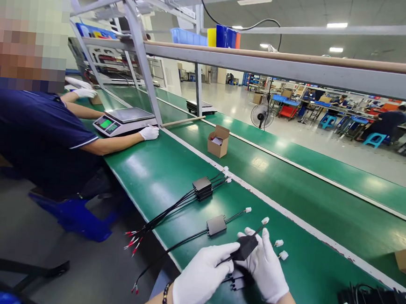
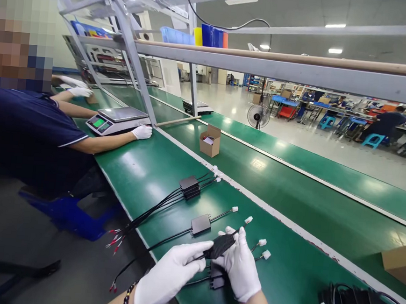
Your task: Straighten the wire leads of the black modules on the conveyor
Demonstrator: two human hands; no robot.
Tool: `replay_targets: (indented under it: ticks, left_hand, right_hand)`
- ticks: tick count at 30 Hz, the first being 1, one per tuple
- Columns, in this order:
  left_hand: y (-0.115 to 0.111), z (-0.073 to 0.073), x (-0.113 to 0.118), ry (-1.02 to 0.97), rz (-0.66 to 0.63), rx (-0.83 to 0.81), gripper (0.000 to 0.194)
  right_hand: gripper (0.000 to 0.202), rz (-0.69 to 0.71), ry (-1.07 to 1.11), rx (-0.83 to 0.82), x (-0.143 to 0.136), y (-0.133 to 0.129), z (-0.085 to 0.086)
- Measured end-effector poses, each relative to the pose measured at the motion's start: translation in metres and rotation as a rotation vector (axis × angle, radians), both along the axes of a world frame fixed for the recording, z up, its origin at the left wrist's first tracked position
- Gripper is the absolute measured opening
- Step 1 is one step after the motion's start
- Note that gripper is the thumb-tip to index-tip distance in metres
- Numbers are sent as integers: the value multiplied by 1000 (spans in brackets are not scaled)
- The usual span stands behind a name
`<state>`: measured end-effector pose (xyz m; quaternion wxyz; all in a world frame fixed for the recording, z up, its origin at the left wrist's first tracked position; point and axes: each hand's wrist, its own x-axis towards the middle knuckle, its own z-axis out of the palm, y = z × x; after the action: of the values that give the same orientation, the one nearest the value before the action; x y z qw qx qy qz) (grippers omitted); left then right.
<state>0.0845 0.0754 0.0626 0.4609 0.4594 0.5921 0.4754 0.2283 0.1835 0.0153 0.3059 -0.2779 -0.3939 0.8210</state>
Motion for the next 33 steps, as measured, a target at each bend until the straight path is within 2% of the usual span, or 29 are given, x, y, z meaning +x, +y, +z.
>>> replay_targets:
  ticks: [3,5,8,10,12,13,15,17,19,22,24,26,28,31,33]
  left_hand:
    - [-4,3,8,130,-48,-4,61]
    - [-6,3,11,175,-64,-9,69]
    - [-7,4,12,205,-63,-66,77]
    - [-4,6,10,258,-43,-154,93]
    - [0,6,10,402,-3,-251,109]
    - [2,4,10,493,17,-275,108]
    - [4,-3,12,655,51,-261,90]
    - [2,-17,12,788,73,-175,68]
    - [-3,-36,10,930,99,-59,56]
    - [-14,-61,2,1161,156,225,51]
    - [-18,-68,-1,1255,194,418,50]
    - [-19,-65,-2,1277,236,555,47]
    - [-18,-54,0,1257,276,645,44]
    - [-17,-35,5,1238,329,731,43]
    - [-18,-28,6,1232,347,758,43]
  right_hand:
    - [50,63,29,-243,-4,-5,5]
    - [39,29,34,-299,-5,-8,8]
    - [40,-19,124,-296,-3,-10,12]
    - [43,-27,224,-255,-2,-11,15]
    - [44,-11,289,-196,-4,-14,17]
    - [44,1,304,-174,-6,-17,17]
    - [46,26,317,-157,-9,-22,18]
    - [48,20,320,-169,-11,-21,18]
    - [49,-86,332,-159,-7,-13,19]
    - [46,-341,238,-44,8,9,21]
    - [43,-429,123,36,19,23,22]
    - [40,-458,100,24,27,30,24]
    - [36,-440,174,-89,30,32,26]
    - [35,-315,301,-281,29,32,28]
    - [34,-243,347,-346,28,31,28]
